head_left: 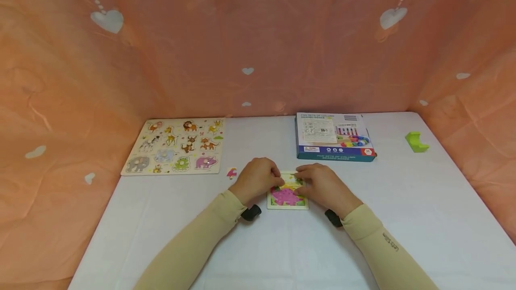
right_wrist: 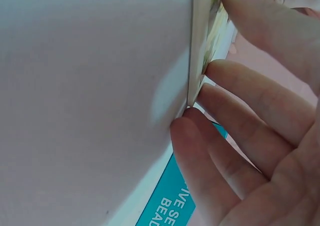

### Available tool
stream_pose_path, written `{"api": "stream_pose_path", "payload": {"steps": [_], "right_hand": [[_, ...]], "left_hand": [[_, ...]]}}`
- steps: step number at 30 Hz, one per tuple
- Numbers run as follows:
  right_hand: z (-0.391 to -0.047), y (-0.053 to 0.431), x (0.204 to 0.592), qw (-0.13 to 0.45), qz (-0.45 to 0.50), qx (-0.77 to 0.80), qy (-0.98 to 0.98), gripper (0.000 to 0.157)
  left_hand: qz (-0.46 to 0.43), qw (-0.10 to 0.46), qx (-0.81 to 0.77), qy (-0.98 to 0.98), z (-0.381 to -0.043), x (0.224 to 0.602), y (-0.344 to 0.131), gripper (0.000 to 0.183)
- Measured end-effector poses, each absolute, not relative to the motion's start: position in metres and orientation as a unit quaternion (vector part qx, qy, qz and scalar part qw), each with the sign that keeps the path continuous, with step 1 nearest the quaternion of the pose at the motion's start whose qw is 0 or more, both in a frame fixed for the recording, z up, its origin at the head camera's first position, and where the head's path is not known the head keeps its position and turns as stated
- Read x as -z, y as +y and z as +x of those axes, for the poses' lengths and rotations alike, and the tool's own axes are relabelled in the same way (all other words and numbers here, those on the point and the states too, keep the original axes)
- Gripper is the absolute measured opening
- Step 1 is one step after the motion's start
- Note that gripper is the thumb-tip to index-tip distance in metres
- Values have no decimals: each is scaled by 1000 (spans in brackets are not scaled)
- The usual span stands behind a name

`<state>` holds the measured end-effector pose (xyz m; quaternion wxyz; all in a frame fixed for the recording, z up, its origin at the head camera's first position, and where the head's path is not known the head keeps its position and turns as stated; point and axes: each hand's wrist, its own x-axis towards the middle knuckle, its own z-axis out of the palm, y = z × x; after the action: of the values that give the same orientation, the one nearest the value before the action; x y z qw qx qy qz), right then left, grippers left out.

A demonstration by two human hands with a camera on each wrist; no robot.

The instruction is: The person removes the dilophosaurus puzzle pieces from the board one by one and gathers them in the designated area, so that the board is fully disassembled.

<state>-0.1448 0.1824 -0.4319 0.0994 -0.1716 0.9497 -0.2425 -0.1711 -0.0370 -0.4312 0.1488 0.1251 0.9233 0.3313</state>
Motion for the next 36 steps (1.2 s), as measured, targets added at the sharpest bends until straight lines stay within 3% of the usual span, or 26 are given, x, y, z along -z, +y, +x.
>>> {"api": "stream_pose_path", "payload": {"steps": [36], "right_hand": [[-145,182,429,115,-160,243,950,43]], "left_hand": [[80,202,-379,899,-173,429,-39,16]]}}
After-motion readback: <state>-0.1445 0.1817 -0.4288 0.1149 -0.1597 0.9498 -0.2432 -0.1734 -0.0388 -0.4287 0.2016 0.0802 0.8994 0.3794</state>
